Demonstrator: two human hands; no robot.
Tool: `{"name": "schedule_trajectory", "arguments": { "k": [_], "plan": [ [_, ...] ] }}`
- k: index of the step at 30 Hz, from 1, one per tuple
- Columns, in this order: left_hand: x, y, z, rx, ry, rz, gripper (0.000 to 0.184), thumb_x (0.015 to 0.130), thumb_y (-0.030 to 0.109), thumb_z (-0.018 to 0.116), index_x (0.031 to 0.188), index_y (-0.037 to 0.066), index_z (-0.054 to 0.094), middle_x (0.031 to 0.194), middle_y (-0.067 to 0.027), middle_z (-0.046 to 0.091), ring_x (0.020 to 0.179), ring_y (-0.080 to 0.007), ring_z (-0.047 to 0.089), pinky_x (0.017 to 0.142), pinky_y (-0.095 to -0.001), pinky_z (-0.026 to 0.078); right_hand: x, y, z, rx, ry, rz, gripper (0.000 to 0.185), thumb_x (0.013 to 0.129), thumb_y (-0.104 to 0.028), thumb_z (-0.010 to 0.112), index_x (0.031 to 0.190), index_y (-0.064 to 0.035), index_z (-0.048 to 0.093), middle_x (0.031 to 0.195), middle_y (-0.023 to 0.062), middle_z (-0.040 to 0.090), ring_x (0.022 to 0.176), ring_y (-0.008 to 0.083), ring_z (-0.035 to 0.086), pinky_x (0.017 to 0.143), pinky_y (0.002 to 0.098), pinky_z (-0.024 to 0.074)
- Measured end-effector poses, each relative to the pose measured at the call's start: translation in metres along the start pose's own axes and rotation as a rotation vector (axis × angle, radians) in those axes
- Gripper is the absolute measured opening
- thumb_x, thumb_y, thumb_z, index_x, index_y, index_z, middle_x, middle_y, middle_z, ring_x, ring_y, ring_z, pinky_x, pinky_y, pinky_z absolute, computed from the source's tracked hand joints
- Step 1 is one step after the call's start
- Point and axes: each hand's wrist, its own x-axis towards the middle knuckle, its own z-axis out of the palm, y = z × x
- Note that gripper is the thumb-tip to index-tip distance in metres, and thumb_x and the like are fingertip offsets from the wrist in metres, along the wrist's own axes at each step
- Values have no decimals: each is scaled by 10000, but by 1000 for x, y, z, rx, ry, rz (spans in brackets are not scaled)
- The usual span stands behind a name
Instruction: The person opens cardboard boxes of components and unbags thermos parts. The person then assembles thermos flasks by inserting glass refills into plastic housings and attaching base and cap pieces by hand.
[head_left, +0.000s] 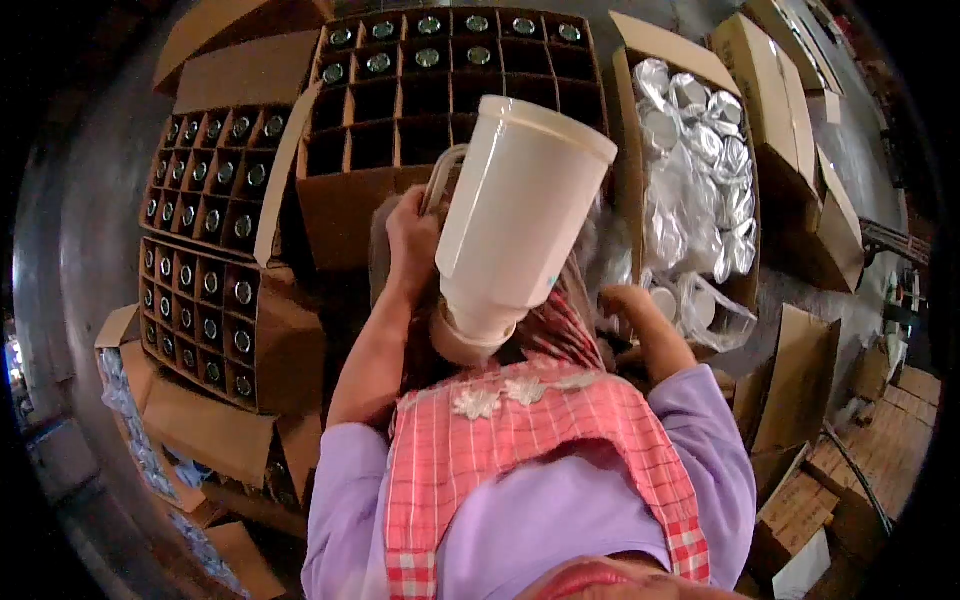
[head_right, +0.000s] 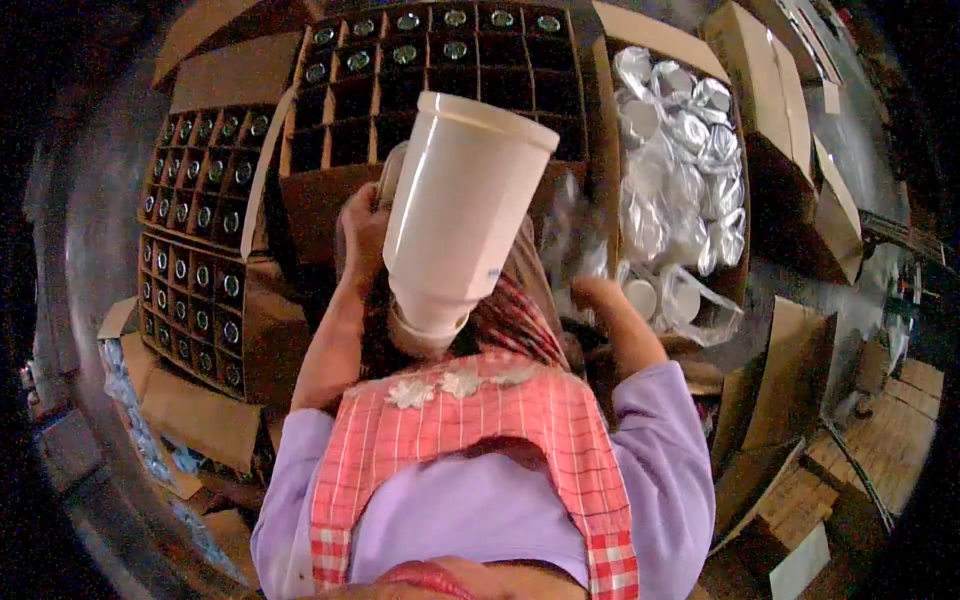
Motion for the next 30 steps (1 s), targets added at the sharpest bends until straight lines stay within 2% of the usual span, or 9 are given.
{"name": "schedule_trajectory", "arguments": {
  "k": [1,3,5,8,11,19,23,26,30],
  "plan": [
    [-2,-1,1,21,28,36,150,800,15,565,946,-2,596,748,-52,584,693,-107,504,654,-256,428,-13,12,-31,564,-555,85,285,796,-155,544,1045,-40,623,1041,169,616,964,264,588,902,356,426],
    [-15,-5,3,51,47,44,184,789,2,549,966,1,598,752,-70,597,692,-118,520,661,-266,437,-34,36,-55,742,-211,423,250,790,-159,600,978,-1,642,934,116,661,879,228,629,861,335,456],
    [-13,-1,9,56,41,59,221,778,-13,529,987,4,598,763,-89,614,692,-134,540,667,-279,447,-58,73,-122,1905,550,422,302,849,-263,596,991,-5,665,972,108,672,871,178,625,751,306,485],
    [-19,17,24,-63,-17,69,255,770,-10,513,1010,6,596,770,-101,629,699,-152,565,674,-279,456,-91,83,-280,1475,1094,14,445,810,-299,626,1163,-32,580,1104,120,628,986,228,595,833,332,452],
    [-31,25,22,-168,-185,109,390,785,73,565,1170,25,535,953,-104,621,840,-154,575,775,-279,450,-70,71,-313,1085,767,186,395,791,-262,627,1139,-75,600,995,156,623,933,279,604,800,311,456],
    [-82,9,-26,-157,-569,25,1084,534,219,827,1417,45,224,1392,-137,353,1189,-255,449,996,-351,355,-73,108,-272,1440,1079,353,231,789,-192,654,935,-15,681,821,85,633,740,143,592,682,250,452],
    [-69,29,-18,226,-245,575,1220,464,308,891,1420,31,185,1397,-174,327,1236,-291,396,1013,-386,341,-65,103,-285,1309,1185,389,254,775,-202,668,951,-19,682,849,97,642,773,168,601,698,266,453],
    [-48,8,-1,-64,-109,472,1222,495,410,871,1420,38,165,1413,-170,307,1262,-275,370,1032,-417,319,-48,96,-290,1421,1164,377,266,773,-207,668,953,-12,680,831,99,636,774,175,597,706,274,452],
    [-34,-4,5,-852,21,-21,686,767,359,670,1318,77,377,1250,-125,490,1115,-266,505,888,-410,448,-29,78,-290,1586,1251,195,184,748,-96,681,895,14,676,855,101,640,800,175,597,717,284,456]
  ]
}}
